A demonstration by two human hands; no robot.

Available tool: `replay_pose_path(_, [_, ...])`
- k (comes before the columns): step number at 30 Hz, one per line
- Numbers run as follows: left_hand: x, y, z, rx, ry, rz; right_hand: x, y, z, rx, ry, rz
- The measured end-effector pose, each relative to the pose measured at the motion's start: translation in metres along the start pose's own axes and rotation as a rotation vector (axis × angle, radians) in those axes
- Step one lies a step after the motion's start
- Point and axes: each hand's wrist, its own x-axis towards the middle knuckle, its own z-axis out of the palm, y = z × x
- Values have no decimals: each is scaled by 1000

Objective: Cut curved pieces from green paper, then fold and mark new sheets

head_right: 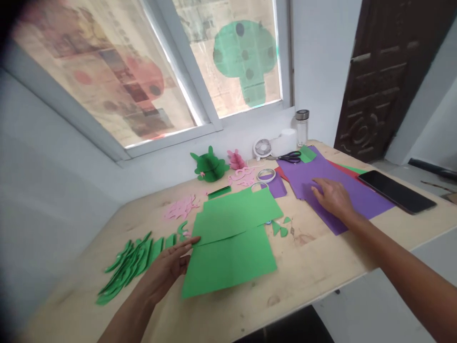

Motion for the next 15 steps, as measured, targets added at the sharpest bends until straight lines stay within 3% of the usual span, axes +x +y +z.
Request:
replay_pose_path(3, [-2, -17, -3, -67, -40, -59, -2, -23, -11, 63, -18, -72])
replay_pose_path(7, [-4, -27, 0, -142, -26, -62, -22, -73, -23, 183, -46, -264])
replay_pose_path(12, [-4, -30, 5, -135, -41, 45, -62, -127, -30, 341, -198, -643])
replay_pose_path(15, [0, -36, 6, -1, -21, 178, -83, -142, -30, 315, -256, -697])
